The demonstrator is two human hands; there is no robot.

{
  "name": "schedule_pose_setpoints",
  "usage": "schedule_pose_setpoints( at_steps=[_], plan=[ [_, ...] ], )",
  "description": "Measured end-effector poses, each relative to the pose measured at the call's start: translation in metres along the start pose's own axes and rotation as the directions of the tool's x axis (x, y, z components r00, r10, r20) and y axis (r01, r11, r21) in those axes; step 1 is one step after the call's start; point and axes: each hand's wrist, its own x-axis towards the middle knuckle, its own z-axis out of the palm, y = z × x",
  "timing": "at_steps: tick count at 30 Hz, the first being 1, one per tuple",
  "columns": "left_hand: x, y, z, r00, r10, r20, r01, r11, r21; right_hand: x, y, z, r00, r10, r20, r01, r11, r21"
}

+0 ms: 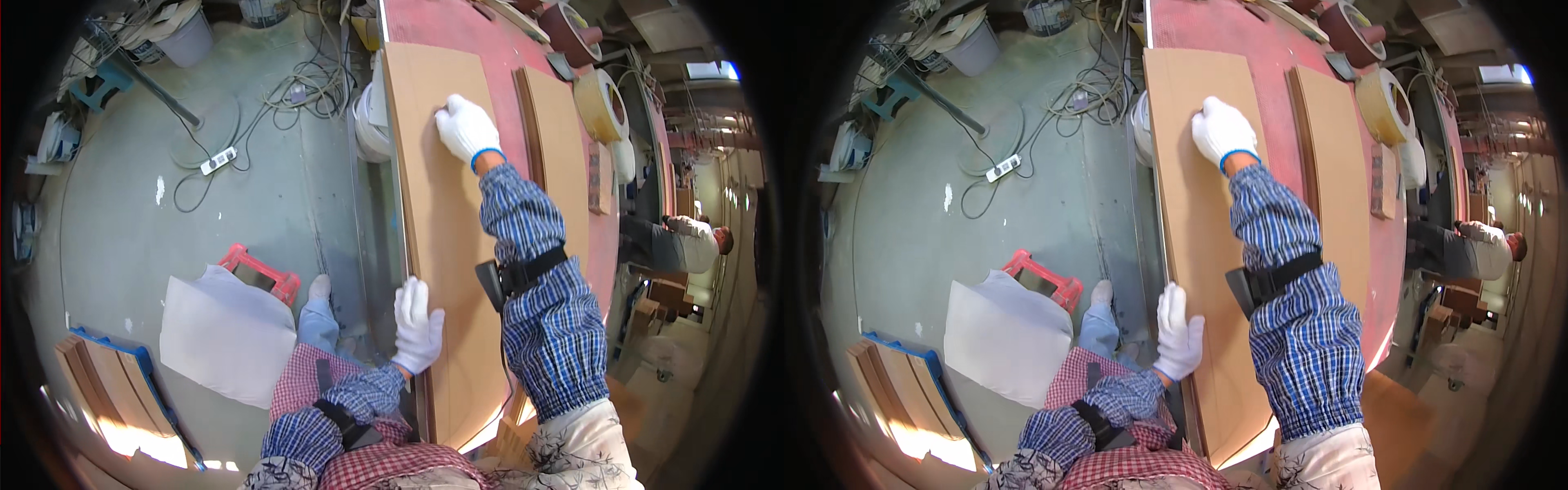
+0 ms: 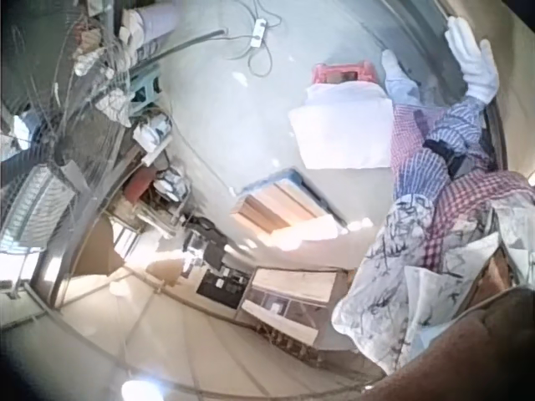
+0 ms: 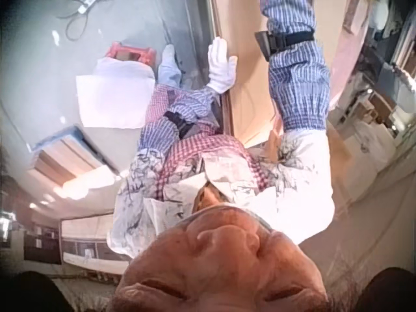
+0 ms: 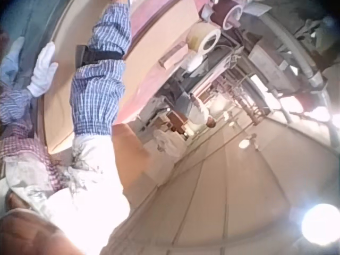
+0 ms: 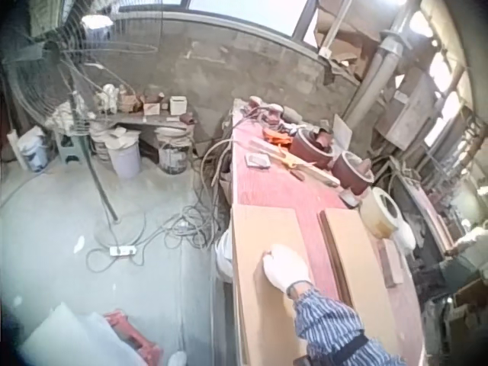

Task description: Arranging and inspecting wooden furniture panels on a work table in a factory setting.

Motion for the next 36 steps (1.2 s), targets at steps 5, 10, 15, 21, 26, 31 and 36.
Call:
schedule_pose_setpoints(
  at_steps=[5, 10, 15, 21, 26, 31, 36],
  plan=[
    [0.011, -0.005, 0.001, 0.996, -0.086, 0.013, 0.087, 0.996, -0.032, -0.147, 0.03, 0.023, 0.999, 0.032, -0.003, -0.032, 0.999, 0.042],
    [0.035, -0.016, 0.001, 0.997, -0.002, -0.075, 0.001, 1.0, -0.02, -0.309, 0.058, 0.037, 0.996, 0.058, 0.069, -0.065, 0.992, 0.108],
    [0.064, -0.028, -0.011, 0.999, -0.015, -0.04, 0.013, 0.999, -0.032, -0.467, 0.069, 0.056, 0.954, 0.219, 0.207, -0.222, 0.975, -0.008],
    [0.106, -0.061, -0.054, 0.987, -0.004, 0.161, -0.005, 0.998, 0.056, -0.633, 0.082, 0.087, 0.982, 0.181, 0.048, -0.178, 0.982, -0.06],
    [0.121, -0.059, -0.058, 0.945, 0.007, 0.326, -0.023, 0.999, 0.046, -0.766, 0.111, 0.146, 0.824, 0.474, 0.31, -0.417, 0.878, -0.234],
    [0.125, -0.045, -0.079, 0.916, -0.016, 0.401, -0.021, 0.996, 0.087, -0.736, 0.067, 0.134, 0.871, 0.49, -0.026, -0.479, 0.86, 0.179],
    [0.133, -0.048, -0.077, 0.923, 0.003, 0.384, -0.06, 0.989, 0.138, -0.71, 0.061, 0.139, 0.91, 0.41, -0.07, -0.394, 0.904, 0.168]
  ],
)
